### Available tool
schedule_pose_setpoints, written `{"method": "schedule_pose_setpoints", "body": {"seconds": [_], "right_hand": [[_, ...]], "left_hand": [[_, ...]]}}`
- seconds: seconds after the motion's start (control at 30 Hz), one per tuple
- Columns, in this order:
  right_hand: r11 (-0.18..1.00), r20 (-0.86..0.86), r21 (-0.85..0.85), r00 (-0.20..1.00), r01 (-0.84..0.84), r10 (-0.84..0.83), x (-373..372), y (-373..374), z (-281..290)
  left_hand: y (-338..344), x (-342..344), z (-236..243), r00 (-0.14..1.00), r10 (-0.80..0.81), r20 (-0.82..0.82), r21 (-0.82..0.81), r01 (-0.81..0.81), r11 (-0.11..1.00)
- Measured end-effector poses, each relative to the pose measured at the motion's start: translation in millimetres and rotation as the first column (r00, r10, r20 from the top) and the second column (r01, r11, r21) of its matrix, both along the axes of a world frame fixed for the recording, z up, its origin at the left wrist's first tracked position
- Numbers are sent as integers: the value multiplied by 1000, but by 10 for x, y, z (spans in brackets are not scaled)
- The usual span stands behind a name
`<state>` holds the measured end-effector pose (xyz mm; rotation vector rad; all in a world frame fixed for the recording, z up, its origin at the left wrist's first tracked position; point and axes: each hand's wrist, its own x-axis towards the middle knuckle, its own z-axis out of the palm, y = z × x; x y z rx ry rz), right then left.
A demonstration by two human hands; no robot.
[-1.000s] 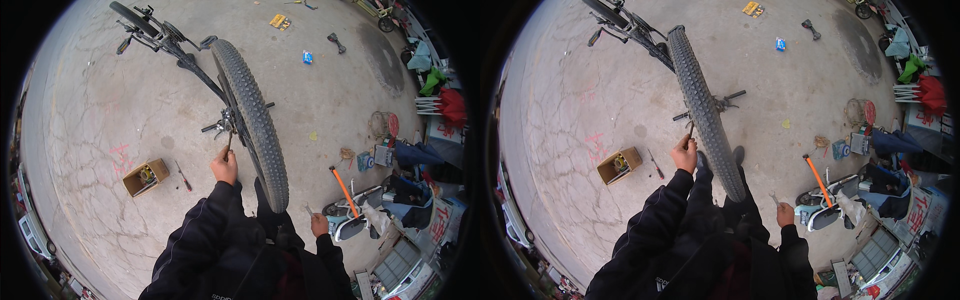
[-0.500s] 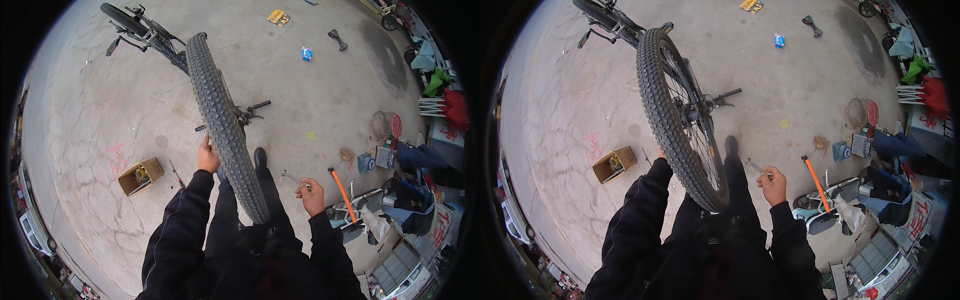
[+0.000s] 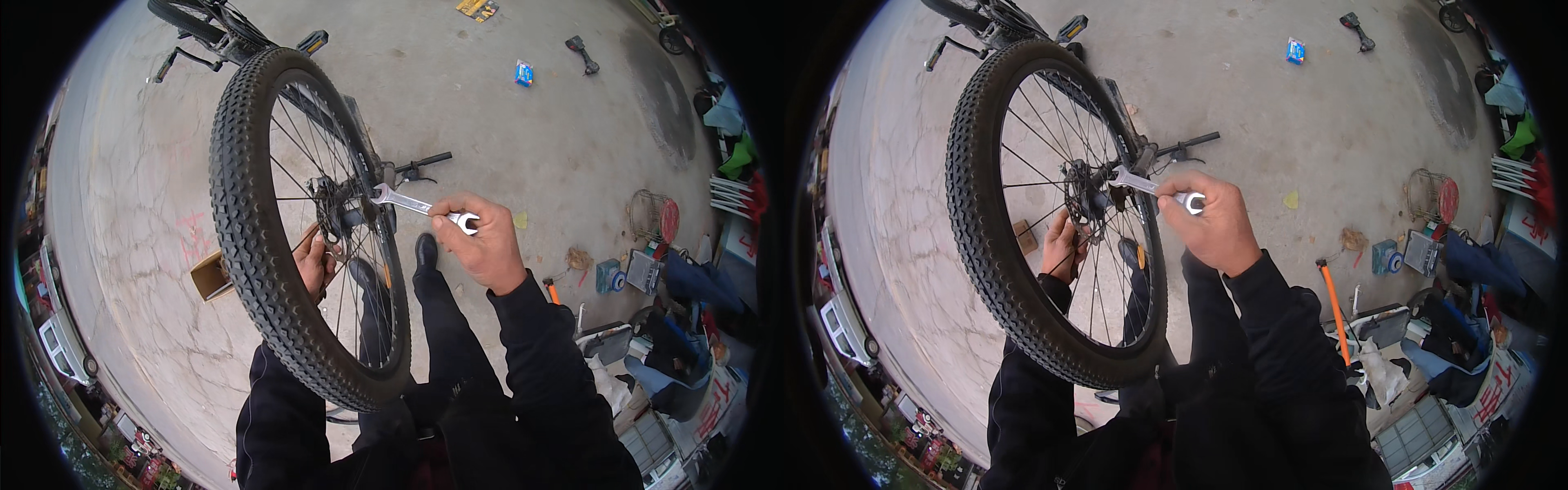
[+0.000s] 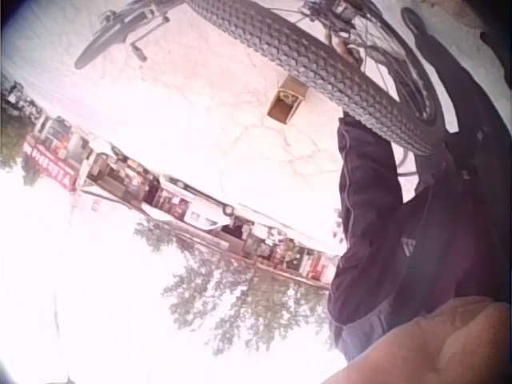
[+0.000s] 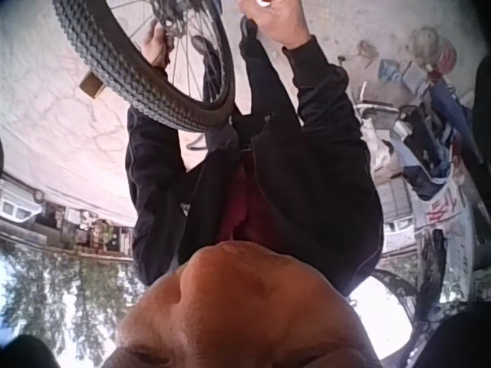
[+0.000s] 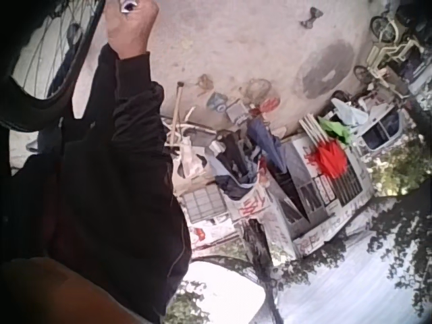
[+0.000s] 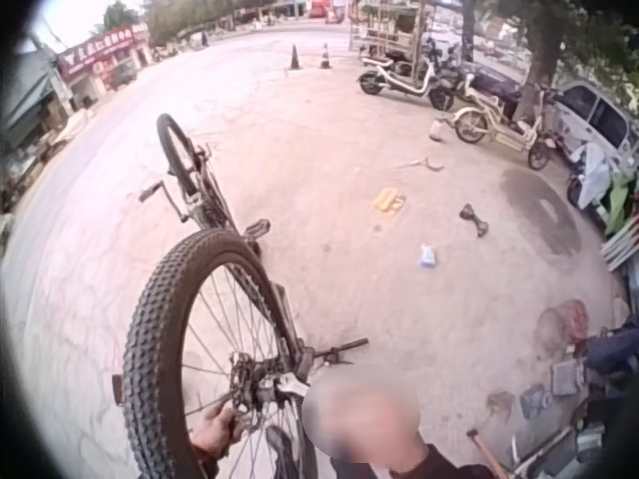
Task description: The person removes the rear wheel from a bicycle, then reattaches it and tightens the axle nuts using a wrench. The person also handles a small metal part near the hub and adjusts the wheel position before securing it.
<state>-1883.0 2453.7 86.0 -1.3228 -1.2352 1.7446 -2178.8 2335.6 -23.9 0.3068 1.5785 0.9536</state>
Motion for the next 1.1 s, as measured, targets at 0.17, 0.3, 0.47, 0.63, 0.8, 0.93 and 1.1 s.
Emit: {"method": "schedule_pose_setpoints", "body": {"seconds": [0.17,0.3,0.47,0.63,0.8,0.93,1.1], "right_hand": [[945,257,303,966,-123,43,-83,85,-252],[809,373,478,913,-342,165,-29,25,-316],[611,439,636,872,-471,216,-95,-37,-453],[484,513,680,829,-551,223,-97,-139,-595],[372,586,690,781,-620,216,-120,-191,-692],[321,610,686,757,-653,235,-126,-225,-695],[269,700,614,669,-742,249,-126,-311,-701]], "left_hand": [[28,22,39,999,36,14,-54,-35,998],[25,27,60,999,47,15,-79,-46,996],[25,32,18,999,43,-7,-71,-43,997],[0,-27,-13,998,19,66,-21,-18,1000],[-30,-1,-84,999,31,14,-30,-31,999],[-37,32,-60,996,84,-11,-39,-84,996],[36,66,21,996,82,-14,-116,-84,990]]}}
